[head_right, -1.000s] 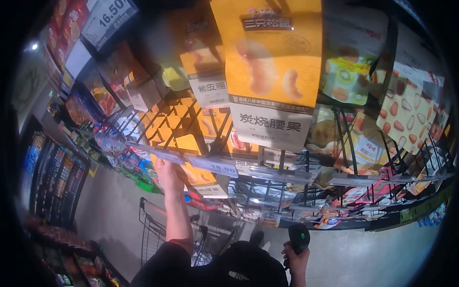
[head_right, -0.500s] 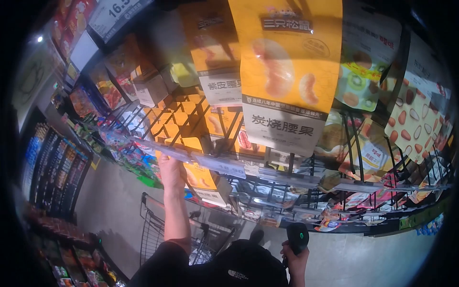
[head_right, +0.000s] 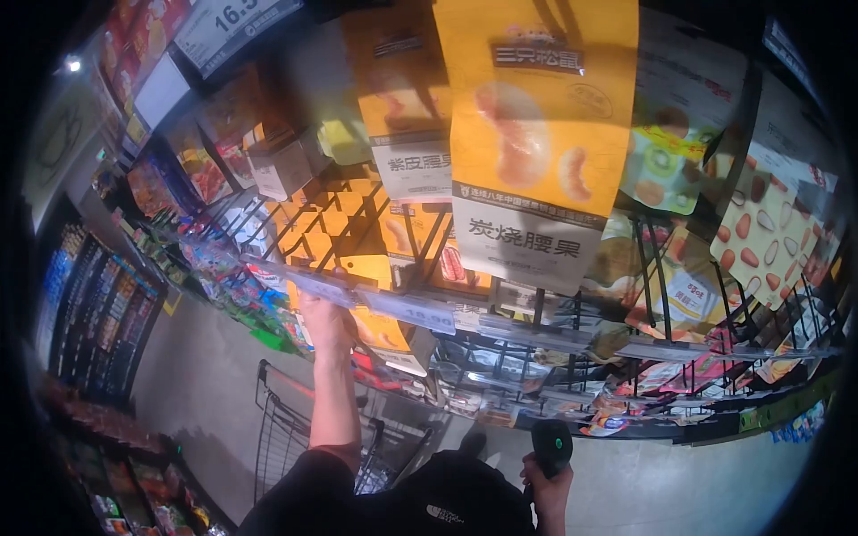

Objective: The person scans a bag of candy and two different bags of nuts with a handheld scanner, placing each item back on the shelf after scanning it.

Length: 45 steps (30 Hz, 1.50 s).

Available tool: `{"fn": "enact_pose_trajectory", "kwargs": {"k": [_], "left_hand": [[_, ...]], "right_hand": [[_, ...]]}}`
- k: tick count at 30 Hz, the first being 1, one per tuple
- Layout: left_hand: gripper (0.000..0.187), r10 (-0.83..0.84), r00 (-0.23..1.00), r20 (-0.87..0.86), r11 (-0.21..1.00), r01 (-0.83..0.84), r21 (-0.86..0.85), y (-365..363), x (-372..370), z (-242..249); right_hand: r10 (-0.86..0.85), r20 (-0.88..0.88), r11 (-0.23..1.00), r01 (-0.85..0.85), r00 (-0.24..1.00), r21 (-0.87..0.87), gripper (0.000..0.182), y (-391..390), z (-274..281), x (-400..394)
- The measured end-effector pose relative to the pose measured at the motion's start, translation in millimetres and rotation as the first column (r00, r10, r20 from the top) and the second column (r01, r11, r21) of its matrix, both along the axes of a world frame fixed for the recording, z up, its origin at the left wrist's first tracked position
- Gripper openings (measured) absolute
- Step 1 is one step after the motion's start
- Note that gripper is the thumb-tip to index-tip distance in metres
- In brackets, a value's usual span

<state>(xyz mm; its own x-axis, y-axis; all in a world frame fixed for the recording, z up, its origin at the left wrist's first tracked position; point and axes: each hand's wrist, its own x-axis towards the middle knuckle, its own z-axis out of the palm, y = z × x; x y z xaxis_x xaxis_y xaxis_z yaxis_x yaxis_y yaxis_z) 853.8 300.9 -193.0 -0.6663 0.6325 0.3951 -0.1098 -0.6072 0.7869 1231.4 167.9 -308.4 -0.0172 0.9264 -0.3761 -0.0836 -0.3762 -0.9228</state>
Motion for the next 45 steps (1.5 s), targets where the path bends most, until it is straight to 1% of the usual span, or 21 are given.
{"fn": "enact_pose_trajectory", "kwargs": {"k": [2, 4, 6, 10, 12, 13, 16, 18, 19, 21, 24, 28, 30, 34, 36, 37, 39, 40, 42, 43, 45], "left_hand": [[0.015, 0.104, 0.993, 0.061, 0.995, -0.104, -0.011, 1, 1, -1], [0.014, 0.090, 0.994, 0.066, 0.996, -0.089, -0.008, 1, -2, -4], [0.012, 0.102, 0.995, 0.004, 0.995, -0.102, -0.022, -1, -1, -3], [0.011, 0.076, 0.997, -0.005, 0.997, -0.076, -0.022, -7, -5, -2], [0.017, -0.032, 0.999, -0.018, 0.998, 0.033, 0.048, -8, -13, -7], [0.017, -0.031, 0.999, -0.022, 0.998, 0.032, 0.045, -8, -16, -9], [0.017, -0.012, 0.998, -0.056, 1.000, 0.012, 0.007, -8, -20, -10], [0.016, 0.043, 0.999, -0.032, 0.994, -0.046, -0.099, -9, -21, -7], [0.016, 0.044, 0.998, -0.033, 0.994, -0.047, -0.099, -10, -20, -5], [0.014, 0.086, 0.993, -0.084, 0.981, -0.099, -0.167, -14, -18, 0], [0.013, 0.096, 0.987, -0.132, 0.965, -0.125, -0.229, -18, -17, 5], [0.012, 0.069, 0.988, -0.138, 0.970, -0.099, -0.221, -16, -19, 5], [0.011, 0.041, 0.997, -0.068, 0.991, -0.049, -0.125, -14, -12, 10], [0.010, 0.042, 0.993, -0.114, 0.985, -0.061, -0.160, -13, -21, 3], [0.011, -0.030, 0.998, -0.049, 0.996, 0.025, -0.086, -11, -18, 4], [0.011, -0.027, 0.998, -0.051, 0.996, 0.022, -0.084, -11, -16, 6], [0.012, 0.073, 0.997, -0.041, 0.990, -0.077, -0.119, -9, -11, 12], [0.012, 0.076, 0.996, -0.043, 0.990, -0.080, -0.115, -9, -12, 13], [0.012, 0.071, 0.995, -0.072, 0.970, -0.086, -0.228, -12, -14, 12], [0.012, 0.073, 0.995, -0.073, 0.970, -0.088, -0.228, -13, -14, 12], [0.013, 0.087, 0.993, -0.078, 0.971, -0.103, -0.218, -14, -13, 11]], "right_hand": [[-0.009, 0.006, 1.000, 0.009, 1.000, 0.003, 0.010, -1, -1, 2], [-0.015, 0.008, 1.000, 0.015, 1.000, 0.001, 0.010, -3, -3, 4], [-0.009, 0.022, 1.000, 0.009, 1.000, 0.000, 0.009, -4, -5, 6], [-0.031, 0.007, 1.000, 0.031, 0.999, -0.005, 0.008, -5, -4, 5], [-0.033, 0.007, 0.999, 0.033, 0.999, 0.009, 0.008, -5, -8, 6], [-0.032, 0.003, 0.999, 0.032, 0.999, 0.006, 0.008, -4, -10, 6], [-0.019, -0.008, 1.000, 0.019, 1.000, 0.010, 0.007, -3, -12, 6], [-0.022, -0.033, 1.000, 0.023, 0.999, 0.021, 0.008, -3, -12, 6], [-0.021, -0.034, 1.000, 0.022, 0.999, 0.021, 0.008, -2, -12, 6], [-0.019, -0.021, 1.000, 0.019, 1.000, 0.013, 0.008, -1, -11, 7], [-0.031, -0.019, 0.999, 0.031, 0.999, 0.013, 0.008, 0, -9, 6], [-0.021, -0.021, 1.000, 0.021, 1.000, 0.017, 0.008, 2, -11, 8], [0.005, -0.010, 1.000, -0.005, 1.000, 0.017, 0.009, 4, -13, 8], [0.006, -0.023, 1.000, -0.005, 1.000, 0.021, 0.010, 6, -11, 5], [0.018, -0.023, 1.000, -0.018, 1.000, 0.014, 0.011, 7, -13, 5], [0.021, -0.025, 1.000, -0.020, 0.999, 0.017, 0.011, 7, -12, 4], [0.038, 0.012, 0.999, -0.038, 0.999, 0.008, 0.012, 8, -10, 3], [0.041, 0.010, 0.999, -0.041, 0.999, 0.011, 0.012, 8, -11, 3], [0.014, 0.004, 1.000, -0.014, 1.000, 0.007, 0.015, 5, -16, 1], [0.016, 0.003, 1.000, -0.016, 1.000, 0.008, 0.015, 4, -17, 1], [0.081, 0.196, 0.990, -0.102, 0.977, 0.101, 0.024, 4, -12, 0]]}}
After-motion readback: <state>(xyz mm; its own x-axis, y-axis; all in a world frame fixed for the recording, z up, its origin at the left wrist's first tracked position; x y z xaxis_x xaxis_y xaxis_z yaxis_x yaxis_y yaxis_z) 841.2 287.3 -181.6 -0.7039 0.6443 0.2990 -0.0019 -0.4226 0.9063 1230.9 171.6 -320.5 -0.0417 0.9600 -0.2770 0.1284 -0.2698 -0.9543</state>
